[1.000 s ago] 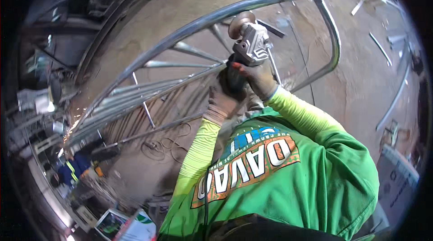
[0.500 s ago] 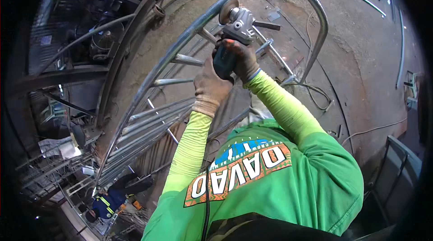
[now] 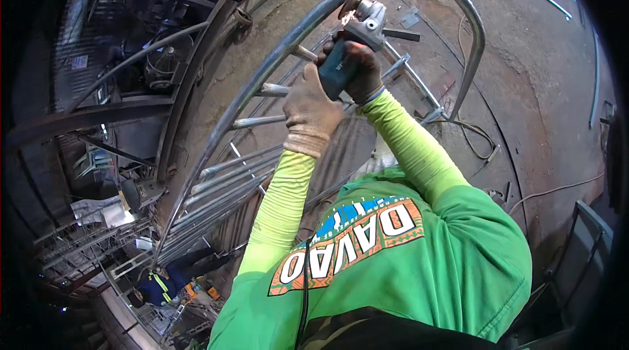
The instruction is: Smooth the joints of a stainless steel frame using an angle grinder.
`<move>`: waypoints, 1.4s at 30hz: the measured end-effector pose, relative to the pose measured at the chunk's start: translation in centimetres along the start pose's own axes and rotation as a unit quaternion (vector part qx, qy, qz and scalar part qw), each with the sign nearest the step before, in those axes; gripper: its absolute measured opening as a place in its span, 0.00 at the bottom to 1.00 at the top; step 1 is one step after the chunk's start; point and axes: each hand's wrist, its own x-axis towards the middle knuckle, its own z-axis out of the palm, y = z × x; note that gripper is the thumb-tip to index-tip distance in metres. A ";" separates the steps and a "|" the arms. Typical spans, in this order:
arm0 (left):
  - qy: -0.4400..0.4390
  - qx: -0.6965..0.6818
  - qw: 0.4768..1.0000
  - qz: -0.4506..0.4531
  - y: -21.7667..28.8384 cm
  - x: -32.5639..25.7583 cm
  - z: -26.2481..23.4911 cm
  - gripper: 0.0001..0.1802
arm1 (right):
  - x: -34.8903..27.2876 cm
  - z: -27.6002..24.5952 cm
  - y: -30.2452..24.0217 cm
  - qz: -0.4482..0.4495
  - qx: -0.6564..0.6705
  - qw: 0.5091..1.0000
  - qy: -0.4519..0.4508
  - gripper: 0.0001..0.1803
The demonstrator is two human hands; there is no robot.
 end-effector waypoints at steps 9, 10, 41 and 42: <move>-0.043 0.021 0.999 -0.009 0.7 -2.2 -2.3 0.45 | -0.6 1.4 0.3 0.045 0.093 0.993 -0.059 0.34; -0.029 0.000 0.999 0.033 0.7 -1.4 -2.5 0.42 | -0.4 1.3 -0.2 0.055 0.078 0.995 -0.033 0.34; -0.062 -0.210 0.975 0.019 -1.3 1.6 0.0 0.25 | 0.4 0.9 -1.2 -0.023 -0.115 0.990 0.083 0.20; -0.070 -0.189 0.979 0.039 -0.1 2.4 -1.1 0.26 | 0.6 1.3 -2.1 -0.019 -0.105 0.991 0.077 0.21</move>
